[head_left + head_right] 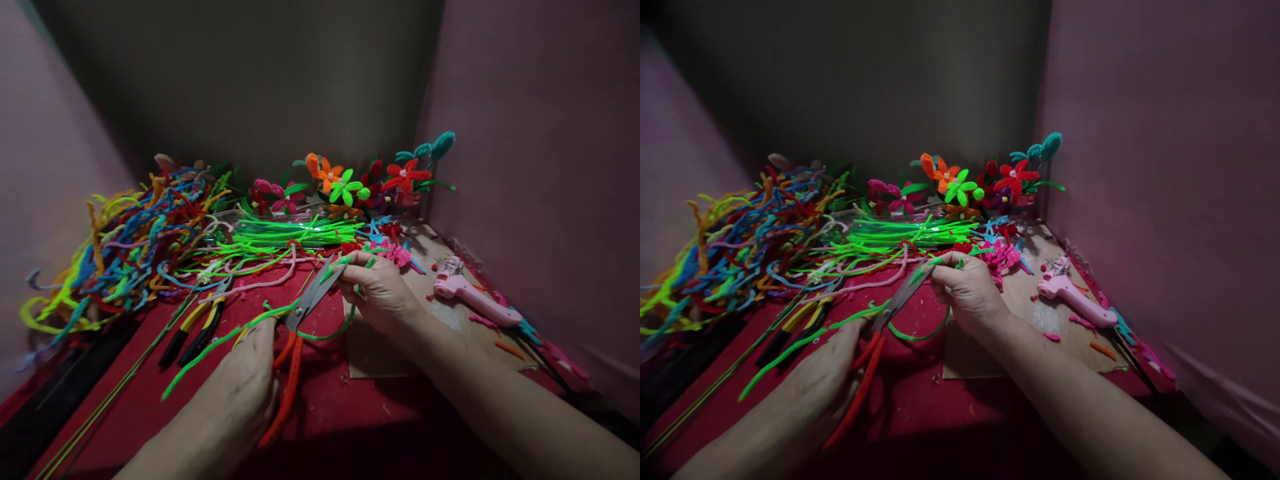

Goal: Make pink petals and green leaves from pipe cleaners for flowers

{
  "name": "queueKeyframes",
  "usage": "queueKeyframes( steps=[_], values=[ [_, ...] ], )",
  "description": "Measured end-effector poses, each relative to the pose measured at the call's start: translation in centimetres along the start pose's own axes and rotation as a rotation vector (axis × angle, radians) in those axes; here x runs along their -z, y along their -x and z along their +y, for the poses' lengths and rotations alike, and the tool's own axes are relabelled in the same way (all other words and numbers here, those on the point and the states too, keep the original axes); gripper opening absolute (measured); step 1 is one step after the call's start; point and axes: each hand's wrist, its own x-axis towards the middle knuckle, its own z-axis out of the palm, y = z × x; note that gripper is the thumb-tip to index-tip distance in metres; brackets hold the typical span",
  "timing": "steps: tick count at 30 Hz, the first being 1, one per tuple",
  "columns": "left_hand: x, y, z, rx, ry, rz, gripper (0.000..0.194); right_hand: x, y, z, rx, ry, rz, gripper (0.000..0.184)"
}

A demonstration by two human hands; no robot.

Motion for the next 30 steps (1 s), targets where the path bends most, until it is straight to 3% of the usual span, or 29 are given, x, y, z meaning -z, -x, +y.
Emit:
queueKeyframes(
  steps=[9, 18, 30],
  values=[
    [-0.2, -0.1, 0.2, 0.020, 0.041, -0.014, 0.034, 0.4, -0.5, 0.7, -0.076, -0.057, -0.087, 0.020],
    [1.1, -0.4, 1.5, 0.105, 0.163, -0.134, 0.033, 0.0, -0.1, 0.3, -0.042, -0.069, -0.039, 0.015],
    [2.6, -0.1, 2.8, 0.071, 0.250, -0.096, 0.035, -0.1, 0.3, 0.3, 0.038, -0.136, -0.076, 0.018]
  ],
)
